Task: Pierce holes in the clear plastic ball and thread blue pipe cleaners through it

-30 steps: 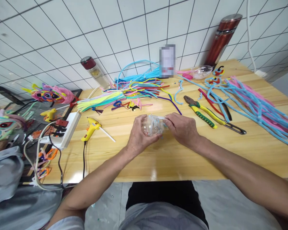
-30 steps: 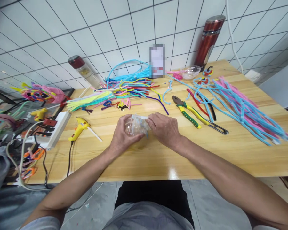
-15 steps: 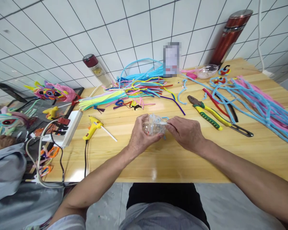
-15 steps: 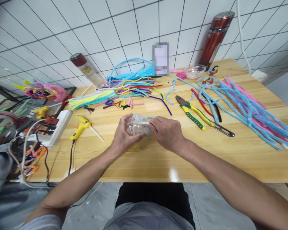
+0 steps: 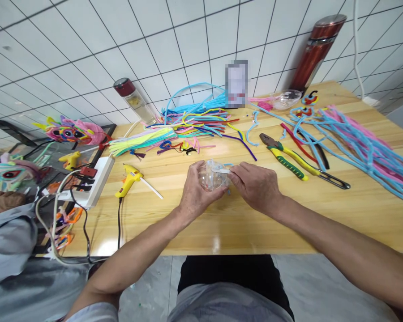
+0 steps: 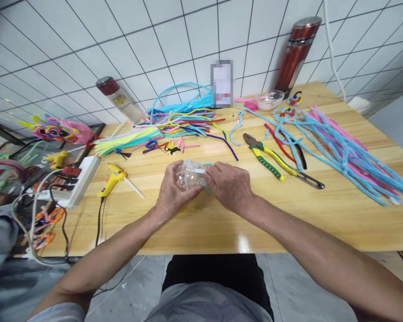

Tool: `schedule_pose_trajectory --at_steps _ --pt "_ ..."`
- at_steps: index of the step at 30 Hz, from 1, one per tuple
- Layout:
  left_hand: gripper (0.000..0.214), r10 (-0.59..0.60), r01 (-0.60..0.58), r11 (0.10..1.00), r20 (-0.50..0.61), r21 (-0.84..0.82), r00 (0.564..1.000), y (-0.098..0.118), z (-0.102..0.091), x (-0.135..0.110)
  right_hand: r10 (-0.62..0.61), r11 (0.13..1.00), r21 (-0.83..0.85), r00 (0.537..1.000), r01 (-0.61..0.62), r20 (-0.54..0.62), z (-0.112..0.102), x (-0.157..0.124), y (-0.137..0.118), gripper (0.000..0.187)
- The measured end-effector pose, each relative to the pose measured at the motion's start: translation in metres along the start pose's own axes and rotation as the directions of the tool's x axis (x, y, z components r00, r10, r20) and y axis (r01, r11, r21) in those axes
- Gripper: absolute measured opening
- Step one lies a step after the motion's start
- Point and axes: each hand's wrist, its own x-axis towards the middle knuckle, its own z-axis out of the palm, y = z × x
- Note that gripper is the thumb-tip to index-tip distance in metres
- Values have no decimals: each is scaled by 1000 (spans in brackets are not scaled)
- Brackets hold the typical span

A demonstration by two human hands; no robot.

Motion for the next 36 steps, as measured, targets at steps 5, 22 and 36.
schedule_pose_trajectory --at_steps 5,22,36 --pt "93 76 -75 996 -3 56 997 2 2 -4 56 996 72 998 -54 -29 0 2 7 44" --pt "97 -57 57 998 -14 -25 998 0 1 -3 -12 997 71 999 10 34 -4 -2 3 36" --pt "101 4 -5 999 -14 -52 1000 -6 2 -6 -27 988 154 997 16 67 -8 -2 10 42"
